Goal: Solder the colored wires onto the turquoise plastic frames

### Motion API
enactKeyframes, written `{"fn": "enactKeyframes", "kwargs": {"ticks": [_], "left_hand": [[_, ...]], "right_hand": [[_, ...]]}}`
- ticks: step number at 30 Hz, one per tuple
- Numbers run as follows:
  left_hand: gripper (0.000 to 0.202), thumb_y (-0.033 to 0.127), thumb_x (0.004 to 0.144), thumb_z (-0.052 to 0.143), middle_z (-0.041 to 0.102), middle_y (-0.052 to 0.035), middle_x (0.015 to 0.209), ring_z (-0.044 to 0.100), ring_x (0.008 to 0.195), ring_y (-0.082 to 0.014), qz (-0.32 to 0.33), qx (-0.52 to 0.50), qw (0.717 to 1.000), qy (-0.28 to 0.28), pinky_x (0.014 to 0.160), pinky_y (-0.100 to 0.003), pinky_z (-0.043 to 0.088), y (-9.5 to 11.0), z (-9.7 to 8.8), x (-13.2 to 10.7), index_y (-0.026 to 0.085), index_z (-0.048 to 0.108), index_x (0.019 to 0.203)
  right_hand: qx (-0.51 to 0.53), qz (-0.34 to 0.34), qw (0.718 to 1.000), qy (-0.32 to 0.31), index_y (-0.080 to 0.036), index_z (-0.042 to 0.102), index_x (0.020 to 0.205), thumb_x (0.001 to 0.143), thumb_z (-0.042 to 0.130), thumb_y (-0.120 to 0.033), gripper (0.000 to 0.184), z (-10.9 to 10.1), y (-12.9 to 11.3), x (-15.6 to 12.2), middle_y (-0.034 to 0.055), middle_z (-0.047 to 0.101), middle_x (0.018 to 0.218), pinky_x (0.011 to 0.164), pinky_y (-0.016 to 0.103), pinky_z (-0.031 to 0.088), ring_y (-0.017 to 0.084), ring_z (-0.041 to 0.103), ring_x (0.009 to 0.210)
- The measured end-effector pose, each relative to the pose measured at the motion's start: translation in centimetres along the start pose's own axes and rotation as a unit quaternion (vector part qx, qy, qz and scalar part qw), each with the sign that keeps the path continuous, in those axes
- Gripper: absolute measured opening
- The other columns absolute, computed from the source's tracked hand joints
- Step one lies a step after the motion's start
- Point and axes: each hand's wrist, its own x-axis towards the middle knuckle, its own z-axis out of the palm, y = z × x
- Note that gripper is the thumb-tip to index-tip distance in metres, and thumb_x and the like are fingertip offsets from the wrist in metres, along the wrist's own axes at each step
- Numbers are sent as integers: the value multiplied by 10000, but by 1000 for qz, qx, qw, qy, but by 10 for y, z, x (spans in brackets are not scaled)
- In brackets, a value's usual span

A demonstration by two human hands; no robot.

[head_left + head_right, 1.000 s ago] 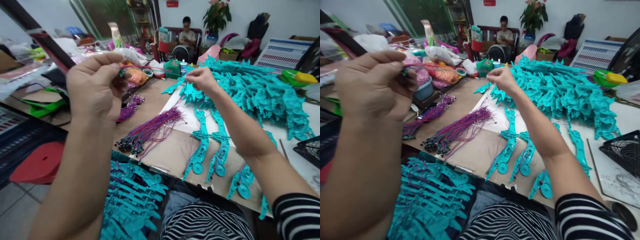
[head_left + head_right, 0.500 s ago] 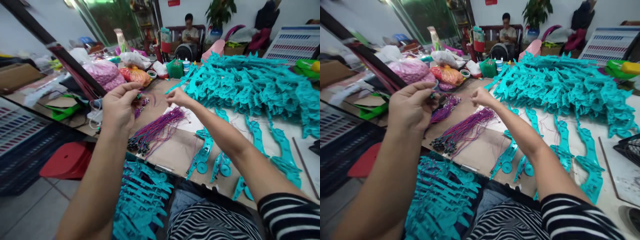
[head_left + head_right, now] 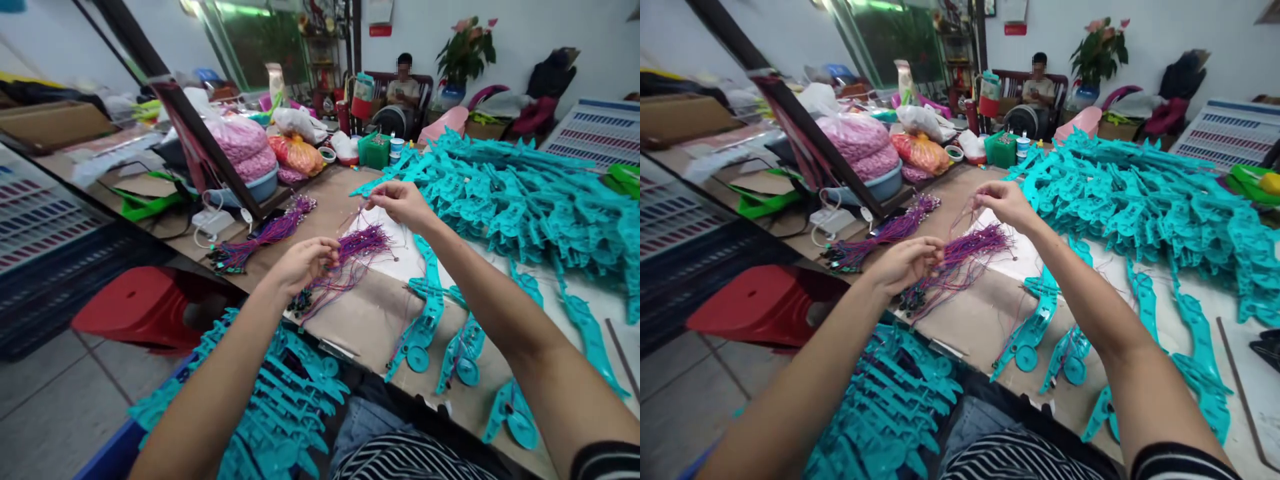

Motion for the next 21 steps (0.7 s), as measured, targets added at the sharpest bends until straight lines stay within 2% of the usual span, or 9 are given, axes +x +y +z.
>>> {"fn": "enactKeyframes", "kwargs": {"ticks": [3, 5, 7, 9, 10, 12, 14, 16, 21], "left_hand": [[179, 274, 762, 683, 562, 22, 537, 409, 373, -68, -6, -17, 1000, 26, 353, -157, 233, -16, 10, 14, 149, 561, 801], [209, 261, 794, 679, 495, 66, 468, 315, 348, -51, 47, 12, 997, 61, 366, -161, 156, -21, 18, 23, 136, 583, 932], [398, 227, 790, 700, 457, 96, 436, 315, 364, -58, 105, 66, 990, 64, 394, -171, 170, -22, 24, 34, 112, 582, 1152], [549, 235, 752, 750, 474, 92, 453, 355, 399, -66, 131, 128, 982, 36, 429, -184, 218, -19, 28, 45, 91, 582, 1254], [549, 250, 728, 772, 503, 79, 481, 381, 425, -69, 136, 158, 978, 21, 450, -191, 245, -17, 29, 50, 82, 618, 1228], [409, 270, 702, 781, 547, 52, 539, 417, 478, -74, 143, 207, 968, 4, 491, -201, 287, -13, 34, 60, 77, 709, 1056], [231, 271, 717, 740, 545, 45, 548, 410, 499, -74, 157, 235, 959, 7, 512, -206, 297, -11, 39, 66, 88, 734, 857], [157, 256, 733, 689, 516, 49, 519, 387, 492, -75, 174, 242, 954, 23, 510, -211, 286, -11, 44, 69, 101, 713, 742], [143, 241, 736, 634, 532, 33, 534, 419, 509, -91, 226, 233, 942, 84, 514, -219, 288, -15, 48, 62, 110, 678, 701]], "right_hand": [[4, -5, 1000, -23, -137, 672, 838, 796, 680, -308, 177, -4, -1, -14, 28, 719, 762, 382, 201, 217, 15, 338, 410], [-4, -12, 999, -38, -142, 683, 847, 778, 708, -393, 261, -7, 1, -21, 25, 718, 767, 372, 205, 202, 11, 319, 402], [-10, -21, 999, -43, -147, 692, 850, 758, 726, -456, 324, -8, 2, -26, 22, 712, 760, 374, 203, 207, 16, 323, 419], [-13, -27, 999, -42, -148, 697, 850, 737, 739, -491, 363, -9, 1, -29, 29, 708, 769, 391, 198, 237, 31, 375, 462], [-14, -29, 999, -40, -150, 700, 847, 728, 745, -499, 372, -10, 1, -30, 35, 709, 784, 405, 197, 260, 42, 414, 493], [-14, -31, 999, -37, -152, 702, 835, 717, 749, -497, 368, -10, -1, -33, 43, 708, 800, 444, 198, 314, 68, 489, 563], [-17, -29, 999, -36, -155, 705, 834, 724, 737, -477, 341, -11, -2, -35, 45, 708, 798, 492, 206, 366, 91, 539, 617], [-24, -21, 999, -23, -159, 703, 820, 719, 728, -447, 306, -13, 0, -37, 45, 709, 782, 550, 224, 414, 112, 575, 658], [-57, -1, 998, 25, -163, 692, 745, 678, 706, -387, 234, -14, 16, -43, 37, 701, 743, 637, 264, 453, 133, 589, 683]]}}
